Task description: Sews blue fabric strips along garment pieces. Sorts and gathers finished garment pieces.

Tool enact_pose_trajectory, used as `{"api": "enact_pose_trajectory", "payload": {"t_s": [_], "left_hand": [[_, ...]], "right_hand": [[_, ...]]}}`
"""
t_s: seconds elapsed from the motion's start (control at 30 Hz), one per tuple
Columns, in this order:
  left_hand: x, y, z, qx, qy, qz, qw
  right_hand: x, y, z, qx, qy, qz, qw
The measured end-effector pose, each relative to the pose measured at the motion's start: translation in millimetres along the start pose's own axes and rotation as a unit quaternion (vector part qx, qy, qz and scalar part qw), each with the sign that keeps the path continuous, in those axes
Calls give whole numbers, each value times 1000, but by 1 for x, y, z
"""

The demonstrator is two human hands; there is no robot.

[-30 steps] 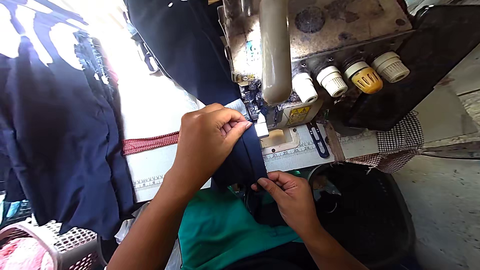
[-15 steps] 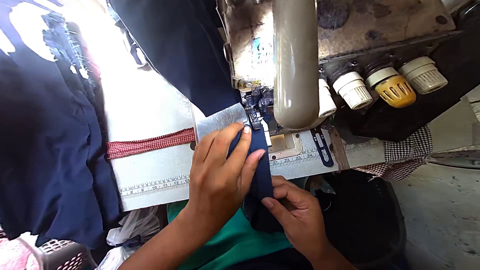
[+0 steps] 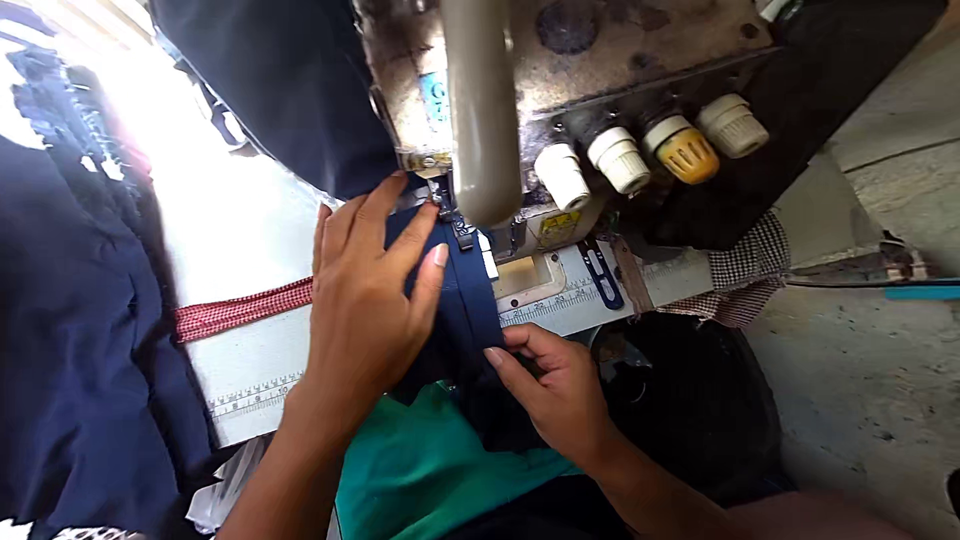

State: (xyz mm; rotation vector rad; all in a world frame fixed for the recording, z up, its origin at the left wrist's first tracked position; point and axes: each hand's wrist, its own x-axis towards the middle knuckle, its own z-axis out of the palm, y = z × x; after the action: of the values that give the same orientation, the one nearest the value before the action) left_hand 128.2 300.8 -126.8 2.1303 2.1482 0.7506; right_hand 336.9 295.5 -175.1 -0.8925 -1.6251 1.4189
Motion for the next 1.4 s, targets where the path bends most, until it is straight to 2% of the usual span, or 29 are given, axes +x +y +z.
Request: {"api": "enact_pose_trajectory", "payload": {"t_s": [0.07, 0.2, 0.27, 0.33, 0.4, 0.47, 0.5, 0.57, 0.63, 0.67, 0.7, 0.77, 0.8, 0.9, 0.97, 1.03, 1.13, 1.2, 1.27, 1.33, 1.4], "left_hand": [[-10, -4, -6, -16, 6, -26, 1000], [-80, -1, -1, -75, 113, -100, 986], [-117, 1, 19, -79, 106, -138, 982], [-146, 5, 34, -37, 93, -160, 982], [-162, 3, 35, -25, 114, -153, 981], [-167, 1, 21, -102, 115, -161, 975], [-166, 0, 12, -190, 100, -175, 961], [-163, -5, -3, -367, 76, -200, 905], [-164, -16, -10, -469, 45, -206, 858], [-164, -22, -9, -464, 48, -209, 860], [-162, -27, -5, -408, 69, -211, 886], [-157, -31, -1, -221, 121, -199, 947], [-154, -31, 0, -152, 141, -186, 960], [-148, -18, 0, -105, 180, -167, 964], [-147, 6, 1, -117, 201, -148, 961], [-147, 32, 4, -175, 169, -131, 961], [-139, 59, 17, -279, 86, -123, 948], [-129, 67, 23, -374, 20, -164, 913], [-122, 69, 26, -423, -10, -217, 879], [-119, 65, 22, -466, -37, -244, 850], [-118, 61, 14, -544, -64, -261, 795]], "right_hand": [[5, 2, 1, 1, 1, 3, 1000], [7, 8, 0, -18, 4, 16, 1000], [7, 8, 6, -118, 56, -14, 991], [7, 6, 14, -240, 112, -62, 962], [12, 5, 21, -341, 117, -70, 930], [13, 9, 24, -415, 97, -72, 902], [12, 9, 21, -425, 91, -74, 897], [4, 4, 12, -390, 78, -70, 915], [-9, 1, 0, -292, 43, -37, 955], [-15, 2, -5, -227, 26, -12, 973], [-21, 3, -8, -160, 8, 15, 987], [-30, 5, -13, -68, -16, 71, 995], [-35, 5, -15, -33, -26, 100, 994], [-49, 1, -25, 69, -59, 172, 981], [-59, -2, -32, 68, -88, 193, 975], [-73, -5, -33, -9, -120, 163, 979], [-92, -4, -24, -151, -139, 32, 978], [-96, 2, -20, -216, -156, -45, 963], [-94, 8, -23, -241, -185, -85, 949], [-84, 10, -34, -235, -199, -91, 947], [-68, 7, -44, -200, -128, -61, 969]]}}
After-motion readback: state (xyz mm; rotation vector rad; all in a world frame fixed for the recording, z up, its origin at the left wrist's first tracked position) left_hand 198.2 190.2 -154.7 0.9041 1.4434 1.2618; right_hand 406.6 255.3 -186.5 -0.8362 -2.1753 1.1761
